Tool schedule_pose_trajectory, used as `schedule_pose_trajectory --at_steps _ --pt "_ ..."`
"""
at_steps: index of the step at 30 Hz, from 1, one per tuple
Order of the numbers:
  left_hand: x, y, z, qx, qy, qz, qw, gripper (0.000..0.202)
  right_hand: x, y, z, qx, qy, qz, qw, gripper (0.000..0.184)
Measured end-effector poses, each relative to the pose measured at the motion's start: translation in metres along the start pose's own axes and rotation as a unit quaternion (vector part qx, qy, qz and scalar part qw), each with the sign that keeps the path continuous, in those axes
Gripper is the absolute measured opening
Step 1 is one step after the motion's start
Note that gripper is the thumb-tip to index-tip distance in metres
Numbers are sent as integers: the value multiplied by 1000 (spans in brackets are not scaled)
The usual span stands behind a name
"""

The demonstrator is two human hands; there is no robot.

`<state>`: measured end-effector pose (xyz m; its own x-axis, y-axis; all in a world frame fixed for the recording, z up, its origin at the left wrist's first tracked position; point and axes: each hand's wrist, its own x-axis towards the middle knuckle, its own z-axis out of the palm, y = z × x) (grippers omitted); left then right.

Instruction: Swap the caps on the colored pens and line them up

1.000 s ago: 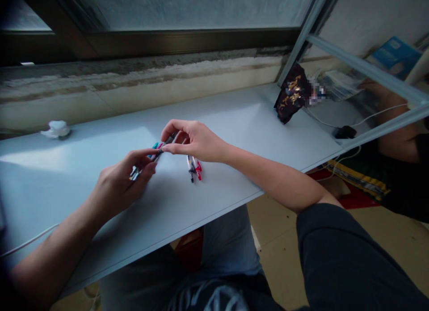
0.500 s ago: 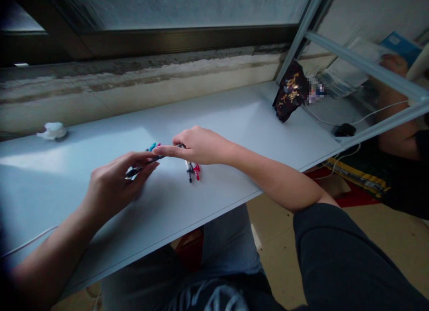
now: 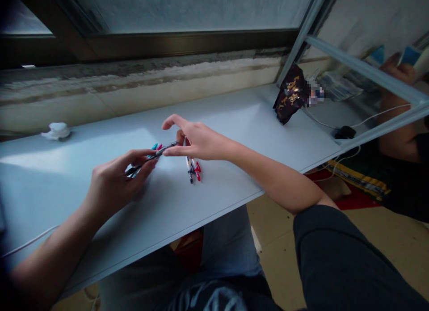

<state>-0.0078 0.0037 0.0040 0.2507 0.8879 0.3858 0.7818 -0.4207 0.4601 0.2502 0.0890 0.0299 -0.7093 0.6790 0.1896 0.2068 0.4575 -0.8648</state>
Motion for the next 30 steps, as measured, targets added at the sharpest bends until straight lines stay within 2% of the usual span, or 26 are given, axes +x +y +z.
schedule_pose_trajectory --at_steps 1,3,6,9,12,14,15,17,18,20,22,24,26,28,30 --pt "0 -1 0 1 -2 -5 1000 31 0 0 -1 0 0 -17 1000 37" --pt "0 -2 0 1 -10 -9 1000 31 0 1 -2 -11 -19 -21 1000 29" --pt "0 -2 -1 -3 -15 -9 1000 30 0 3 -2 -19 -39 34 998 52" --pt "0 0 -1 -4 -2 -18 1000 31 1 4 -3 24 -11 36 999 40" --pt "0 1 -1 -2 8 -18 1000 31 1 5 -5 33 3 -17 999 45" --pt "-1 0 -1 -5 4 -18 1000 31 1 4 -5 4 -17 -22 1000 26" --pt "-1 0 0 -6 4 -20 1000 31 1 4 -5 -6 -25 -11 1000 30" --pt "-2 -1 0 -7 8 -23 1000 30 2 4 -5 -11 -19 18 1000 50" --pt "-2 -2 0 -7 11 -23 1000 30 2 5 -5 -9 -4 25 1000 52" --pt "-2 -3 1 -6 17 -21 1000 30 2 6 -5 -9 23 7 1000 43" --pt "-2 -4 1 -7 13 -18 1000 29 2 6 -6 -24 10 -27 999 38" --pt "-2 -4 0 -10 5 -15 1000 30 1 4 -7 -53 -29 -40 997 30" --pt "-1 -4 0 -15 -4 -12 1000 34 0 1 -7 -88 -59 -32 994 38" --pt "-1 -4 -1 -15 -7 -12 1000 37 0 -1 -6 -112 -62 -24 991 48" --pt "-1 -4 -1 -7 -2 -15 1000 36 1 -1 -5 -115 -51 -26 992 46"
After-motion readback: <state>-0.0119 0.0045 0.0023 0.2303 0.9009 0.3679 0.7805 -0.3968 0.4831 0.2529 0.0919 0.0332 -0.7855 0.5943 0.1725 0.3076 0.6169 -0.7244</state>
